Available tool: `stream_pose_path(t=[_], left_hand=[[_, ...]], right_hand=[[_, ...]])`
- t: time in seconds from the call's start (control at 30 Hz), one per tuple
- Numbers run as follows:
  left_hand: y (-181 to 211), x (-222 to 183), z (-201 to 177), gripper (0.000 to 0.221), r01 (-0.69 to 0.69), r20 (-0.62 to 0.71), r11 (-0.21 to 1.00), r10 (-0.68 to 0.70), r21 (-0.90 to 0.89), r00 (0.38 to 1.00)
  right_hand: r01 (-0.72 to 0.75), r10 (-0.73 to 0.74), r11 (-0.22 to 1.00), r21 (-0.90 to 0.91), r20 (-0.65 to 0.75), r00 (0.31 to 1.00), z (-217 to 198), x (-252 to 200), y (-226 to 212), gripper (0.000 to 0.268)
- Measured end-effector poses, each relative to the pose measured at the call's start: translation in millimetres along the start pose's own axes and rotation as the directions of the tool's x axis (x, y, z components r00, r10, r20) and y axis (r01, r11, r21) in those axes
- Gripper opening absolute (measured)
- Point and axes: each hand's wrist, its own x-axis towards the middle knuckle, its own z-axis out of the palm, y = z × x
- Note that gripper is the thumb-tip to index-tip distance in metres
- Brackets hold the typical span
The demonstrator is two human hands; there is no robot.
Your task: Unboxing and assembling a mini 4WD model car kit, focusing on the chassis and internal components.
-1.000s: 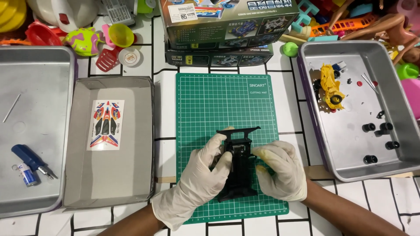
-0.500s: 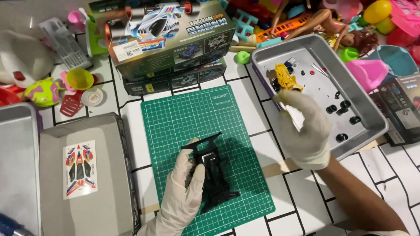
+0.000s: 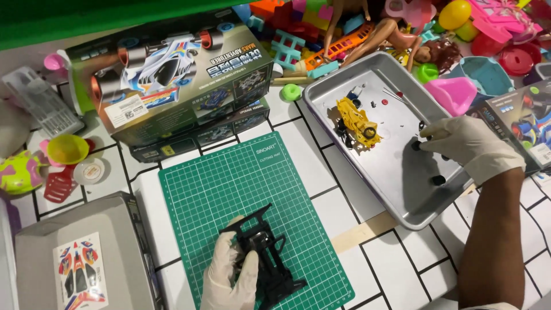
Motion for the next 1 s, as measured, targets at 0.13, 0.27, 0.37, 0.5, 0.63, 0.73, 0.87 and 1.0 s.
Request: stream_pose_path(t=[0.13, 0.27, 0.37, 0.5, 0.63, 0.73, 0.87, 1.0], left_hand=[[-17.2, -2.0, 13.0, 0.045, -0.053, -0.167, 0.996, 0.041, -0.066, 0.985], [-8.3, 3.2, 10.2, 0.049, 0.129, -0.162, 0.992, -0.126, 0.007, 0.979], [-11.5, 1.3, 9.4, 0.061, 0.132, -0.107, 0.988, -0.123, 0.083, 0.987], [-22.3, 3.0, 3.5, 0.066, 0.176, -0.004, 0.966, -0.18, -0.192, 0.984], [-91.3, 23.2, -18.7, 0.072, 0.131, 0.184, 0.93, -0.07, -0.343, 0.98], [-65.6, 17.4, -5.8, 0.068, 0.07, 0.106, 0.967, -0.045, -0.246, 0.993], [-63.1, 22.8, -2.9, 0.065, -0.011, -0.043, 0.995, 0.007, -0.097, 0.999], [-83.3, 27.4, 4.1, 0.052, -0.189, -0.017, 0.982, 0.189, -0.019, 0.982]], right_hand=[[0.054, -0.052, 0.998, -0.032, 0.059, 0.997, 3.5, 4.1, -8.1, 0.026], [0.13, -0.132, 0.987, 0.099, 0.012, 0.991, 6.6, 10.7, 7.8, 0.026], [0.086, -0.071, 0.996, 0.036, -0.302, 0.951, 12.4, 18.1, 28.8, 0.029], [0.073, -0.05, 0.991, 0.111, -0.196, 0.979, 10.4, 14.5, 26.9, 0.032], [0.082, -0.069, 0.987, 0.138, -0.096, 0.993, 1.7, 8.1, 26.8, 0.046], [0.103, -0.097, 0.992, 0.068, -0.078, 0.992, 7.3, 16.8, 36.2, 0.055], [0.009, 0.003, 0.998, 0.058, -0.199, 0.98, 18.8, 35.2, 44.0, 0.045], [-0.053, 0.062, 0.992, 0.111, -0.084, 0.995, 9.0, 15.8, 27.3, 0.045]])
